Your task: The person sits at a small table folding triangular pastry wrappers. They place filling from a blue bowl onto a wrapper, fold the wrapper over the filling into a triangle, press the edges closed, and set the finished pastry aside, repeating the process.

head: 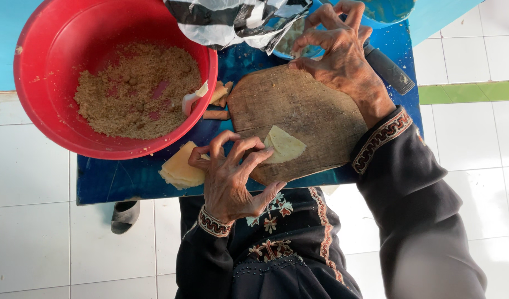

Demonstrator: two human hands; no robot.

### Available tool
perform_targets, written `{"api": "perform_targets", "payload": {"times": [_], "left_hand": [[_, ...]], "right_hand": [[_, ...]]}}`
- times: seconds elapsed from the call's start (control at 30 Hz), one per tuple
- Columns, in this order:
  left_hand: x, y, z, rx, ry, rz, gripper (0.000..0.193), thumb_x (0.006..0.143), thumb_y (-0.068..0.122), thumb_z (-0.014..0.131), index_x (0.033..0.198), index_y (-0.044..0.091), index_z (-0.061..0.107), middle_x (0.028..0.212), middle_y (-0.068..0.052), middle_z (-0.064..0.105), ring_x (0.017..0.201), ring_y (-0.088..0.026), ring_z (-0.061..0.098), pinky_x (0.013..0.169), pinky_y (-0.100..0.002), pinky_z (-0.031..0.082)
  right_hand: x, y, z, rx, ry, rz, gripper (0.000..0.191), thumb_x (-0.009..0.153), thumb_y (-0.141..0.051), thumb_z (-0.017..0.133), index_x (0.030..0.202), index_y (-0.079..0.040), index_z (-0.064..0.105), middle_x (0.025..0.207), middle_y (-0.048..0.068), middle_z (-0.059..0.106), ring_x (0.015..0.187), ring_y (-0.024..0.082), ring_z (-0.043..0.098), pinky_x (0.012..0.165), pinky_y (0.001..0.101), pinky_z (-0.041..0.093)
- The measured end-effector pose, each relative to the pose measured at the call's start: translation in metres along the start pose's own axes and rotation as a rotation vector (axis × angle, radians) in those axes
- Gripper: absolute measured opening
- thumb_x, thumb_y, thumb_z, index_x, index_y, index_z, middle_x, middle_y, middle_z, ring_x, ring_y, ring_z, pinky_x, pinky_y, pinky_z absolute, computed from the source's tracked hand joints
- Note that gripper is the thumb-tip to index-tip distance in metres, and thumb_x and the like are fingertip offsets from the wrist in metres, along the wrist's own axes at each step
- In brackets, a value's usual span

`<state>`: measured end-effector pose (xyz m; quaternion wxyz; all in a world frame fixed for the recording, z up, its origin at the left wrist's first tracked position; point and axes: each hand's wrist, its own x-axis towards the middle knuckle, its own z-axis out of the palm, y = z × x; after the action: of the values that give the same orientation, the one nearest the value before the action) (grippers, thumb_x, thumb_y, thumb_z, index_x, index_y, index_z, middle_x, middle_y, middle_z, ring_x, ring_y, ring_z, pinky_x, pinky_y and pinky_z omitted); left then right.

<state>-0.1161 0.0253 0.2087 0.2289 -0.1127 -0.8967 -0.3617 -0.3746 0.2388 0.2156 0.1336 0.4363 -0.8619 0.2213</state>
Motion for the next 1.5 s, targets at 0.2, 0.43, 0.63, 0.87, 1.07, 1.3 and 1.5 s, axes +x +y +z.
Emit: {"api": "perform_targets", "payload": {"times": [0.2,0.43,0.63,0.87,1.07,1.3,1.5], "left_hand": [[0.0,0.003,-0.004,0.024,-0.01,-0.012,0.051,0.072,0.047,0.084,0.109,0.014,0.074,0.12,0.005,0.063,0.125,-0.031,0.047,0.109,-0.054,0.031],[-0.001,0.001,-0.002,-0.011,0.001,-0.004,0.046,0.074,0.045,0.084,0.107,0.014,0.073,0.119,0.004,0.063,0.124,-0.032,0.047,0.109,-0.052,0.033],[-0.001,0.0,-0.002,-0.049,0.007,-0.004,0.045,0.078,0.042,0.084,0.107,0.011,0.072,0.12,0.002,0.064,0.123,-0.034,0.047,0.108,-0.047,0.042],[-0.002,-0.001,-0.001,-0.042,0.032,0.024,0.044,0.078,0.041,0.085,0.105,0.009,0.072,0.118,0.0,0.065,0.122,-0.035,0.048,0.107,-0.048,0.043],[-0.001,-0.002,0.0,-0.049,0.047,0.015,0.043,0.076,0.041,0.084,0.103,0.009,0.073,0.116,0.0,0.066,0.121,-0.034,0.049,0.104,-0.047,0.044],[-0.002,-0.003,0.001,-0.068,0.053,0.011,0.042,0.078,0.041,0.083,0.104,0.009,0.074,0.116,0.001,0.066,0.119,-0.033,0.049,0.105,-0.046,0.044],[-0.003,-0.003,0.001,-0.03,0.059,0.03,0.043,0.078,0.042,0.084,0.105,0.01,0.074,0.116,0.002,0.066,0.12,-0.033,0.049,0.106,-0.048,0.044]], "right_hand": [[-0.014,-0.033,-0.024,0.092,0.009,-0.001,0.036,0.082,-0.037,0.099,0.099,-0.019,0.073,0.124,-0.005,0.054,0.126,0.025,0.035,0.111,0.0498,0.027],[-0.066,-0.116,-0.033,0.176,-0.116,-0.072,0.031,0.08,-0.032,0.09,0.107,-0.024,0.078,0.12,-0.003,0.055,0.124,0.027,0.038,0.102,0.0487,0.027],[-0.071,-0.146,-0.033,-0.29,-0.008,-0.18,0.046,0.086,-0.051,0.083,0.121,-0.021,0.076,0.129,0.004,0.051,0.127,0.033,0.038,0.098,0.061,0.027],[-0.089,-0.165,-0.039,-0.513,-0.052,-0.234,0.059,0.087,-0.058,0.078,0.134,-0.022,0.073,0.134,-0.003,0.053,0.13,0.026,0.039,0.102,0.0617,0.027],[-0.085,-0.155,-0.049,-0.245,-0.074,-0.113,0.046,0.079,-0.02,0.079,0.124,-0.027,0.073,0.13,0.0,0.053,0.127,0.033,0.039,0.1,0.0579,0.025],[-0.083,-0.155,-0.037,-0.216,-0.087,-0.068,0.051,0.079,-0.019,0.079,0.129,-0.027,0.075,0.131,0.001,0.052,0.128,0.034,0.038,0.099,0.0557,0.025],[-0.081,-0.165,-0.034,-0.401,-0.007,-0.198,0.059,0.082,-0.065,0.08,0.13,-0.031,0.073,0.129,0.001,0.049,0.124,0.032,0.037,0.098,0.0591,0.026]]}}
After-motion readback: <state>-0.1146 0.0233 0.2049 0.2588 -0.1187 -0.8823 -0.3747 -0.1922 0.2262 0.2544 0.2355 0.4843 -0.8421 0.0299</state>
